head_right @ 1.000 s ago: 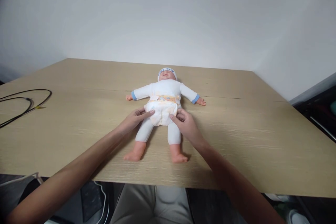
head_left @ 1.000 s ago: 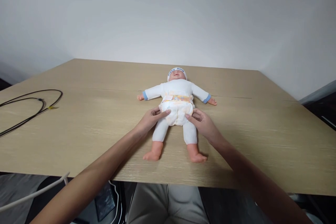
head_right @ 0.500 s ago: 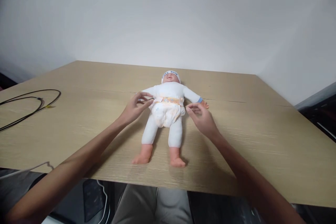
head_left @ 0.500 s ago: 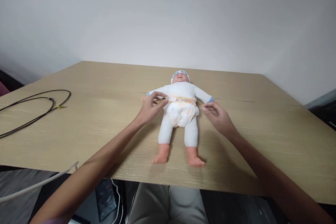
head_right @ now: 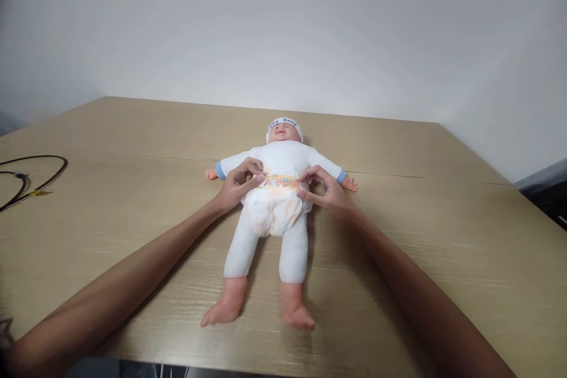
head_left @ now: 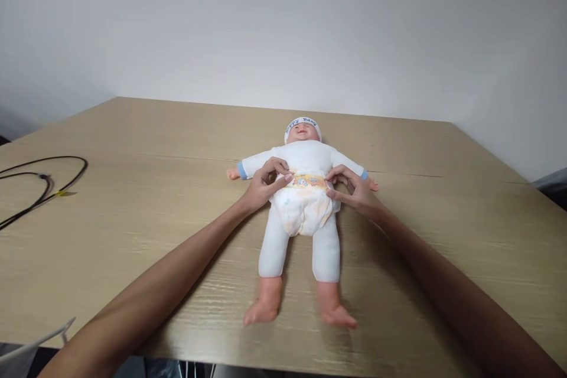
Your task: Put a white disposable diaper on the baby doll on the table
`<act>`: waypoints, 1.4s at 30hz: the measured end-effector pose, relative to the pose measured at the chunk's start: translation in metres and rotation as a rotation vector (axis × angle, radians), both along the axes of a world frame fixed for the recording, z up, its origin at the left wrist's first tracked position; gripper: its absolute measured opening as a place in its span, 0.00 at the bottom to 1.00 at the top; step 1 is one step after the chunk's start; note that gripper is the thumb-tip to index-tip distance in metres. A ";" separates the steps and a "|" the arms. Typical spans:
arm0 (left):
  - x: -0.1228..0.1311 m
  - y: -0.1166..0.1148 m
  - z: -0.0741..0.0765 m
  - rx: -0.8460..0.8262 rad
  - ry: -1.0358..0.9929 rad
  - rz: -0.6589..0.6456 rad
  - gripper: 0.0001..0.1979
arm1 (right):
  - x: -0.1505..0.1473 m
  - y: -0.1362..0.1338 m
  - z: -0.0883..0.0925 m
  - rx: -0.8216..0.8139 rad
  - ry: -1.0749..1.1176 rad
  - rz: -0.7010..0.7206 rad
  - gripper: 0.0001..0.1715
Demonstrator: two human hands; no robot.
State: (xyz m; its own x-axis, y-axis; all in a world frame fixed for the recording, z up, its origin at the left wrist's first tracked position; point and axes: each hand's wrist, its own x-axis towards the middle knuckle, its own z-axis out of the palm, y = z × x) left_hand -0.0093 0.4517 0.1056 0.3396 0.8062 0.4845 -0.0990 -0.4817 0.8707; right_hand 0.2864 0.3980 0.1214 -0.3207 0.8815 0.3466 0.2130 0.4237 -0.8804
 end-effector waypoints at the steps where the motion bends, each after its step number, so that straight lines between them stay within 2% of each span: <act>1: 0.000 -0.001 0.001 -0.023 -0.003 0.000 0.19 | 0.001 -0.001 0.005 0.007 -0.013 -0.008 0.25; 7: -0.001 -0.001 0.001 -0.044 -0.023 0.007 0.18 | -0.015 -0.014 0.032 0.178 -0.261 -0.221 0.23; 10: -0.001 -0.001 -0.001 -0.046 -0.026 -0.008 0.17 | -0.023 -0.018 0.037 0.110 -0.363 -0.240 0.26; 14: -0.001 -0.001 -0.001 -0.052 -0.013 0.009 0.18 | -0.018 -0.016 0.042 0.126 -0.450 -0.265 0.21; 16: 0.000 -0.002 0.001 -0.048 -0.018 0.015 0.18 | -0.011 -0.013 0.046 0.088 -0.424 -0.257 0.20; 20: 0.002 -0.005 0.005 -0.051 -0.023 0.040 0.21 | -0.004 -0.013 0.051 -0.010 -0.373 -0.237 0.25; 23: 0.002 -0.004 0.005 -0.045 -0.017 0.050 0.21 | -0.012 -0.017 0.050 0.005 -0.440 -0.202 0.28; 27: 0.000 -0.002 0.002 -0.024 -0.008 0.029 0.17 | -0.020 -0.018 0.045 0.098 -0.487 -0.230 0.27; 35: -0.001 -0.001 0.000 -0.027 -0.020 0.015 0.18 | 0.004 -0.005 0.039 -0.034 -0.319 -0.253 0.25; 42: -0.002 0.002 -0.004 0.017 -0.013 0.003 0.13 | -0.017 -0.007 0.028 -0.032 -0.265 -0.174 0.26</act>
